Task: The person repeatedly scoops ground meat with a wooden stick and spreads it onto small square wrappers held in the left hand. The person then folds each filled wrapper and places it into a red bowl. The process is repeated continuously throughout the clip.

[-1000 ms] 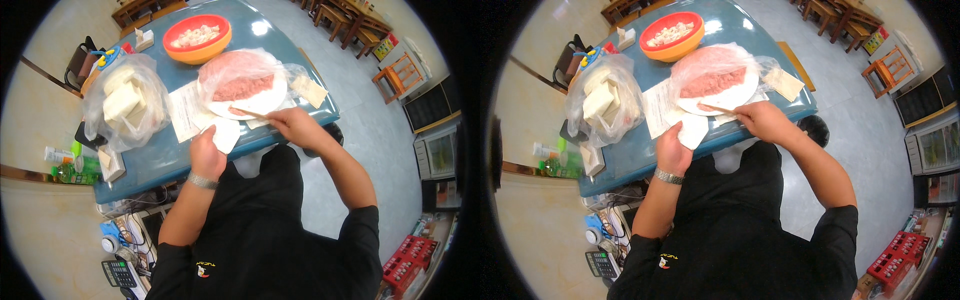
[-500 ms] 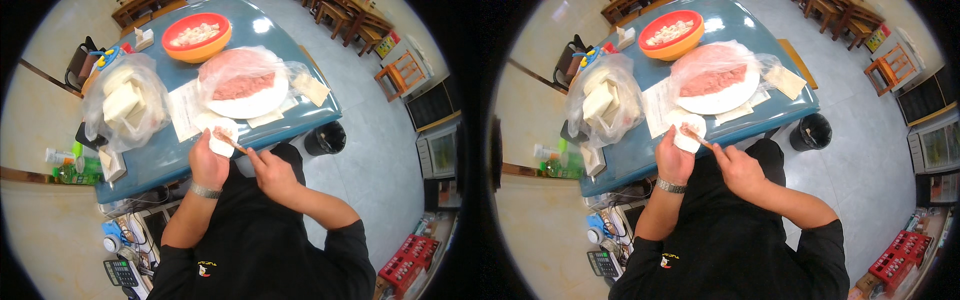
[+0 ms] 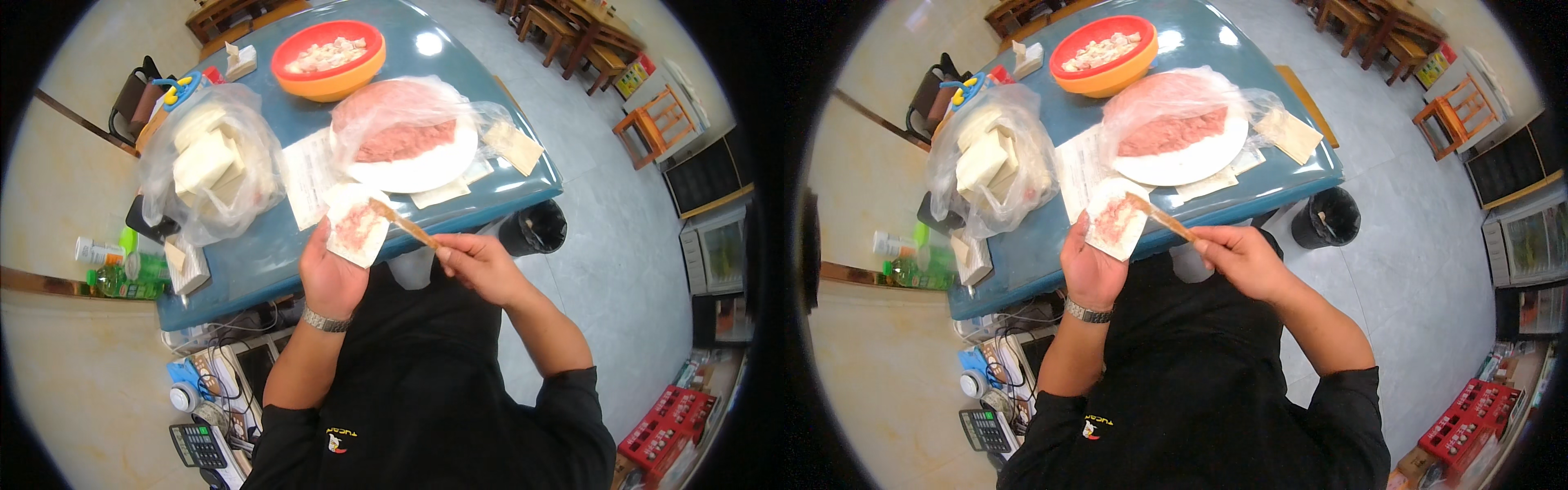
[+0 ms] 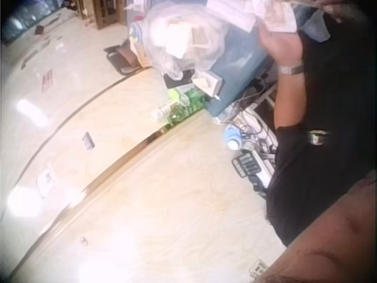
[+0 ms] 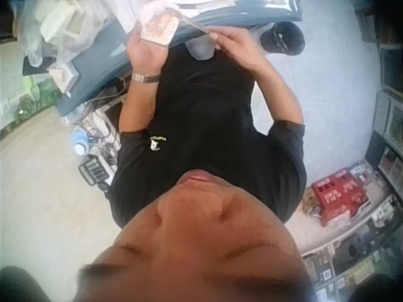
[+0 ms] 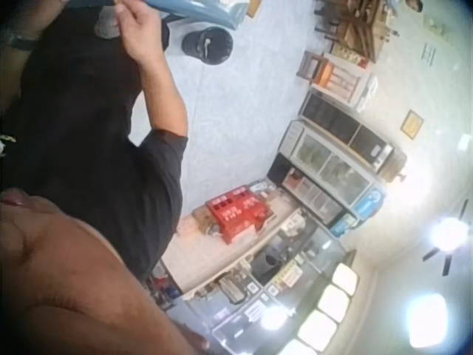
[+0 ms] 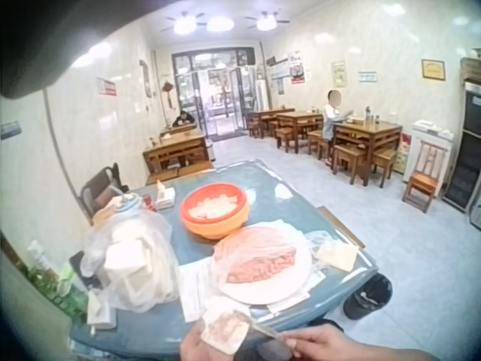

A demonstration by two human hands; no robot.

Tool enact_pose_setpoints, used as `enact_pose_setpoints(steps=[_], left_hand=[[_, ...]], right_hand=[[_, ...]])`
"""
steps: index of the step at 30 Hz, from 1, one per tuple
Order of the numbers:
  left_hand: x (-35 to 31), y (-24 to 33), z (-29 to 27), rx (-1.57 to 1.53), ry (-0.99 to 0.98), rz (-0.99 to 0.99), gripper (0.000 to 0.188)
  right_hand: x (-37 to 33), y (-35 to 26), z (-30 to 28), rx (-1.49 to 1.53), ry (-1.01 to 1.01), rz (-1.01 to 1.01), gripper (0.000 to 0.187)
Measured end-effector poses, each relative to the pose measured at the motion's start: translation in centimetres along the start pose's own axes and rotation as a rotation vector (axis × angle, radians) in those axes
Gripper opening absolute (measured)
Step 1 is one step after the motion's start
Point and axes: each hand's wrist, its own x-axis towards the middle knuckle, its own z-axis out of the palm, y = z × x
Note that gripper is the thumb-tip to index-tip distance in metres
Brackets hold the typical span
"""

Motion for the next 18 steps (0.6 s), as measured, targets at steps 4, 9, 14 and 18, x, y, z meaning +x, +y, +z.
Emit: enact_pose_setpoints(steps=[4,9,14,18], left_hand=[[0.0,0.1,-0.9,-0.004,-0.040,-0.008,0.059],[-0.4,0.0,-0.4,0.060,-0.047,-0.010,0.062],[-0.5,-0.1,-1.1,0.055,-0.070,-0.028,0.062],[-0.6,-0.1,-1.6,0.033,-0.071,-0.023,0.062]], right_hand=[[0.2,-0.5,0.0,0.155,0.000,0.080,0.033],[0.8,-1.0,1.1,0.068,-0.136,0.037,0.034],[2.2,-1.4,0.2,0.106,-0.019,0.065,0.033],[1.8,-0.8,0.8,0.002,0.056,-0.107,0.033]])
